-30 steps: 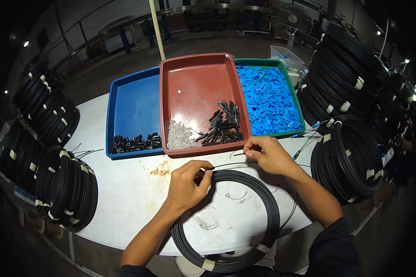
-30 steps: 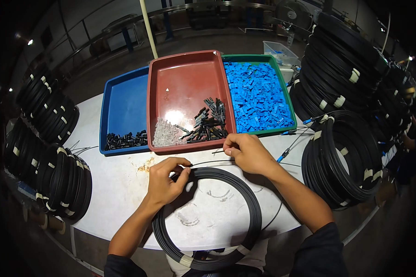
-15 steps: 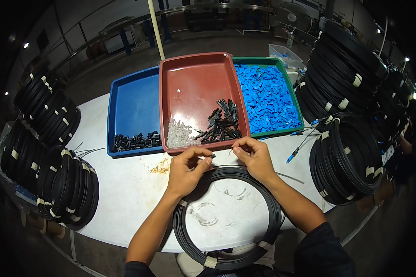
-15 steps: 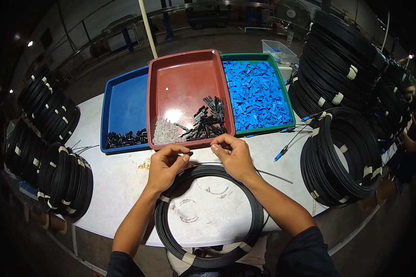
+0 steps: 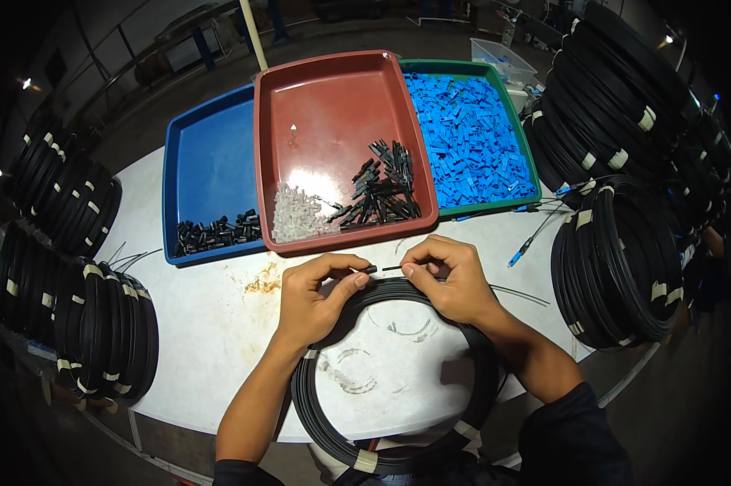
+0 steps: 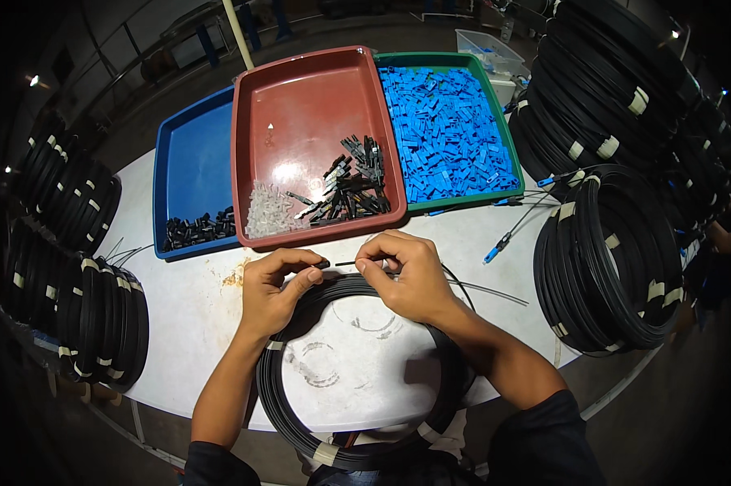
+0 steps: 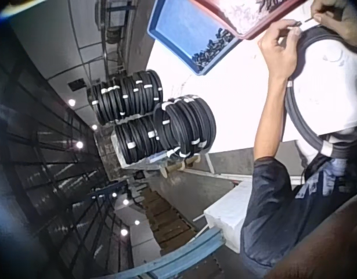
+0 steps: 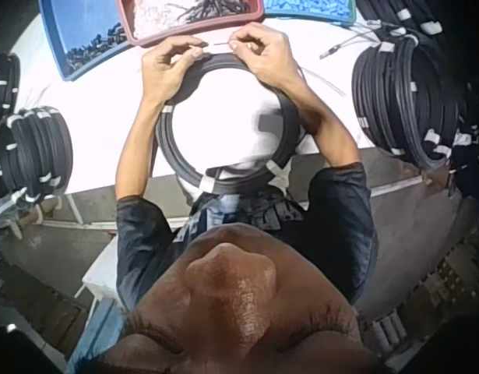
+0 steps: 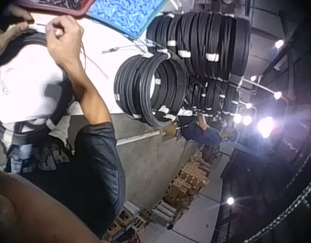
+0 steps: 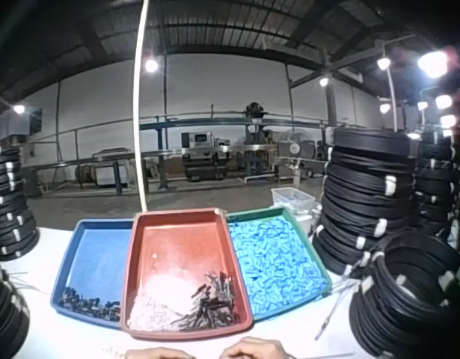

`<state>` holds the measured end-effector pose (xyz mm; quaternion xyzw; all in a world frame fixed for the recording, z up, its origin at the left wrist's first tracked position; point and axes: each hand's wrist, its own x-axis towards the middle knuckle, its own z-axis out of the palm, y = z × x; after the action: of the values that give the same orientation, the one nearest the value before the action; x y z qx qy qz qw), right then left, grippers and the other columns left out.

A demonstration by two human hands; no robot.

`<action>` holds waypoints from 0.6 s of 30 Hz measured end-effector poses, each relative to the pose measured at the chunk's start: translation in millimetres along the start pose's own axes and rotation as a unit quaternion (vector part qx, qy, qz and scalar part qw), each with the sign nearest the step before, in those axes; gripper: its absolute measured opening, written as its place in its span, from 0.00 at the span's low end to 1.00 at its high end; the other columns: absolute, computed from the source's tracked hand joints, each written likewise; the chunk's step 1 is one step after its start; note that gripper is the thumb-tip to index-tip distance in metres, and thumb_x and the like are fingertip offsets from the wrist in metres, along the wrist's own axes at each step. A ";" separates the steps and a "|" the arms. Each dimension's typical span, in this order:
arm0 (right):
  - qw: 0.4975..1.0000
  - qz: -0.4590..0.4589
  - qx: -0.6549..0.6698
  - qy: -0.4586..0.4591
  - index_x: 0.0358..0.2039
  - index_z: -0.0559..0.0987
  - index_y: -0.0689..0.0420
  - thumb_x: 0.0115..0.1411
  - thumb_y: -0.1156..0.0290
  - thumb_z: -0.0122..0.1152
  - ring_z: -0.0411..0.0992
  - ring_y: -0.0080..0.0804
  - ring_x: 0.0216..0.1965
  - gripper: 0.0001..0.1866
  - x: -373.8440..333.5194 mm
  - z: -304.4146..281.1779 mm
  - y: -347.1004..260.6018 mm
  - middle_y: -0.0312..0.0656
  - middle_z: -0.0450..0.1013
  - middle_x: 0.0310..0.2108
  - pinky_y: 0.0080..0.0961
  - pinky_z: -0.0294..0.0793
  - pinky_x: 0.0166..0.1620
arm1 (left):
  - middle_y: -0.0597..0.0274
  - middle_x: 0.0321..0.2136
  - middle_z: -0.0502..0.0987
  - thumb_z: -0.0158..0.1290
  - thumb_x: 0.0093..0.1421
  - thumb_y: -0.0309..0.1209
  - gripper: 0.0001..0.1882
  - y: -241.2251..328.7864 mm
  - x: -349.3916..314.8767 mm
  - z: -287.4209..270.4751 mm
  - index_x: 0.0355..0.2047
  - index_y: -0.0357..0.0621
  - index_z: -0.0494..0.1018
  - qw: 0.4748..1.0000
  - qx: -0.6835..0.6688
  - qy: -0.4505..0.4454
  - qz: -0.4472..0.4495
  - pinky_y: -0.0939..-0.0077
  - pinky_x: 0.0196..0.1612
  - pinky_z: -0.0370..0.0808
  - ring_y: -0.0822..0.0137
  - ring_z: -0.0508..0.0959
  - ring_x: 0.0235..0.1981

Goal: The person assembles electrical wire harnesses by hand, attaching plastic connectors and electrical terminals to the wire harnesses.

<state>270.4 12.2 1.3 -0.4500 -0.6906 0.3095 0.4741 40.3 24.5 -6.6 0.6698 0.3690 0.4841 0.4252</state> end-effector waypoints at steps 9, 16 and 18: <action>0.999 -0.026 -0.032 -0.008 0.32 0.84 0.62 0.59 0.77 0.66 0.66 0.19 0.23 0.02 -1.2 1.3 -4.2 0.38 0.77 0.26 0.22 0.63 0.27 | 0.57 0.31 0.86 0.66 0.58 0.24 0.09 -2.1 -0.6 -1.0 0.39 0.37 0.84 0.998 0.056 -0.002 0.043 0.77 0.35 0.78 0.71 0.83 0.29; 0.976 -0.171 -0.137 0.019 0.32 0.84 0.61 0.57 0.79 0.69 0.70 0.31 0.25 0.02 -1.4 3.5 -3.7 0.42 0.76 0.25 0.27 0.67 0.31 | 0.57 0.31 0.86 0.65 0.59 0.22 0.09 2.8 0.6 -2.6 0.40 0.35 0.83 0.995 0.095 -0.010 0.034 0.78 0.36 0.78 0.71 0.83 0.30; 0.964 -0.208 -0.167 0.014 0.32 0.84 0.61 0.56 0.80 0.69 0.73 0.38 0.26 0.03 -4.9 3.1 -6.5 0.44 0.76 0.25 0.31 0.69 0.32 | 0.57 0.32 0.86 0.64 0.60 0.21 0.08 4.6 0.7 -2.2 0.41 0.34 0.83 0.993 0.112 -0.020 0.028 0.78 0.39 0.80 0.71 0.84 0.33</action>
<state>266.1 5.1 4.0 -0.3736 -0.8041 0.0776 0.4558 38.7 23.9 -1.7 0.7326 0.3934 0.4381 0.3416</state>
